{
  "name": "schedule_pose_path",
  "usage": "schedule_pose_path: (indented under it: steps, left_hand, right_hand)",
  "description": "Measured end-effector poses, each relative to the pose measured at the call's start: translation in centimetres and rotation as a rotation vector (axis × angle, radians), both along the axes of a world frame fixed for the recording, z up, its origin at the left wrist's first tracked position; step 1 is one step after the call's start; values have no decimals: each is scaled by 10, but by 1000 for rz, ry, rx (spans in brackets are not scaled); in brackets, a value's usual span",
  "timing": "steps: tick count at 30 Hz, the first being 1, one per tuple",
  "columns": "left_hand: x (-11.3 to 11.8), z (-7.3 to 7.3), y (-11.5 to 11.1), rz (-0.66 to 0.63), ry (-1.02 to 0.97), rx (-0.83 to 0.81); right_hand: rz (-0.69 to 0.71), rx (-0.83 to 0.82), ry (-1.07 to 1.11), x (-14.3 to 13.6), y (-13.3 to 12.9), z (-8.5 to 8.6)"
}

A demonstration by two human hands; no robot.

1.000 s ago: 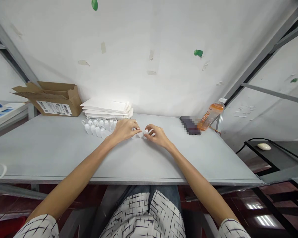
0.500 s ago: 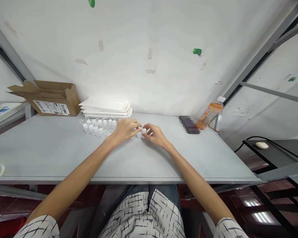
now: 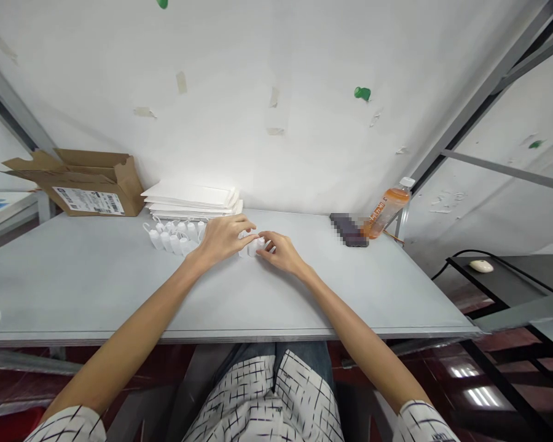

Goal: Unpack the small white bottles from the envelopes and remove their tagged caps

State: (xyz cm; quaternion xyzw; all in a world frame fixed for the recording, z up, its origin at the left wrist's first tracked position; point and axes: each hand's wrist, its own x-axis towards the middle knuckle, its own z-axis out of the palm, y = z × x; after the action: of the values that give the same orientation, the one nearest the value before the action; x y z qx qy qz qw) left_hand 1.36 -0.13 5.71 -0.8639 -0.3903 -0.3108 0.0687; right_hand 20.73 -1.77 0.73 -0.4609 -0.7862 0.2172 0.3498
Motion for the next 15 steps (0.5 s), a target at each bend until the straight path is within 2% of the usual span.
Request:
schedule_pose_path:
  steps: [9,12,15]
  left_hand:
    - [5,5,-11,88,-254,262]
    - [10,-1,-18,22,-270,266]
    - [20,-13,-28,-145,-182,181]
  right_hand:
    - [-15,3,-17,-7,2,-2]
    - [6,-6,0,-6,2,-2]
    - [45,-45,13,5,2,-1]
